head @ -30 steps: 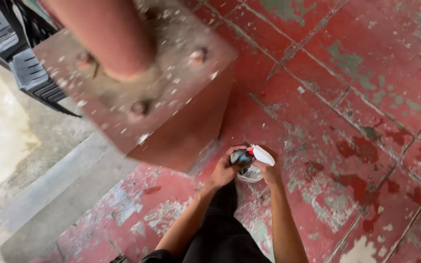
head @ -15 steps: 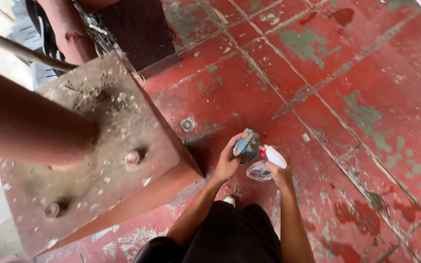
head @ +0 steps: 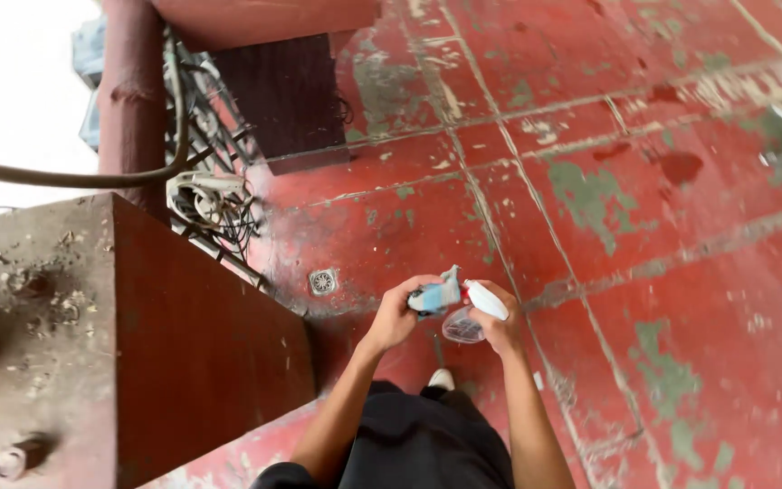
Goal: Cleaning a wooden railing and tables using a spray bottle and a cloth.
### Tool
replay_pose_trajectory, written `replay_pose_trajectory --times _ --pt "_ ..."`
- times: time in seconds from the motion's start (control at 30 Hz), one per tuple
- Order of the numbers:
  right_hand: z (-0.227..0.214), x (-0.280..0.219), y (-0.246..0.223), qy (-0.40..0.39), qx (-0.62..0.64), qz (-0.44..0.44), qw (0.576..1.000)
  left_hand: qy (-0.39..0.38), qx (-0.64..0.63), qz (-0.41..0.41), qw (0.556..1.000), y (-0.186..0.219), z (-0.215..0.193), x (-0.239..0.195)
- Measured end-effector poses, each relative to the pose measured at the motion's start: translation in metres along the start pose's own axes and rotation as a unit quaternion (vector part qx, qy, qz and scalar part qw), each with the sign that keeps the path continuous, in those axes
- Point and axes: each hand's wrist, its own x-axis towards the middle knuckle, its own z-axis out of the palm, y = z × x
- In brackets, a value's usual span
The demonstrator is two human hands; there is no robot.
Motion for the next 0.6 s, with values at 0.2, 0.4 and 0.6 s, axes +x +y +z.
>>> replay_pose_trajectory --times 0.2,0.4,0.6 --pt "0.021 0.106 -0.02 -0.152 -0.147 0.01 0.977 0.182 -0.016 -0.005 0.983 -0.015 -0.01 0.057" --pt "0.106 0.205 -0.001 -0.244 -0.033 0.001 0.969 0.357 -0.134 0.021 0.924 -0.107 -0.098 0.102" --pt "0.188 0.295 0.016 -0.274 0.085 -0.009 0.958 0.401 0.0 -0.114 0.909 -0.085 -0.188 0.16"
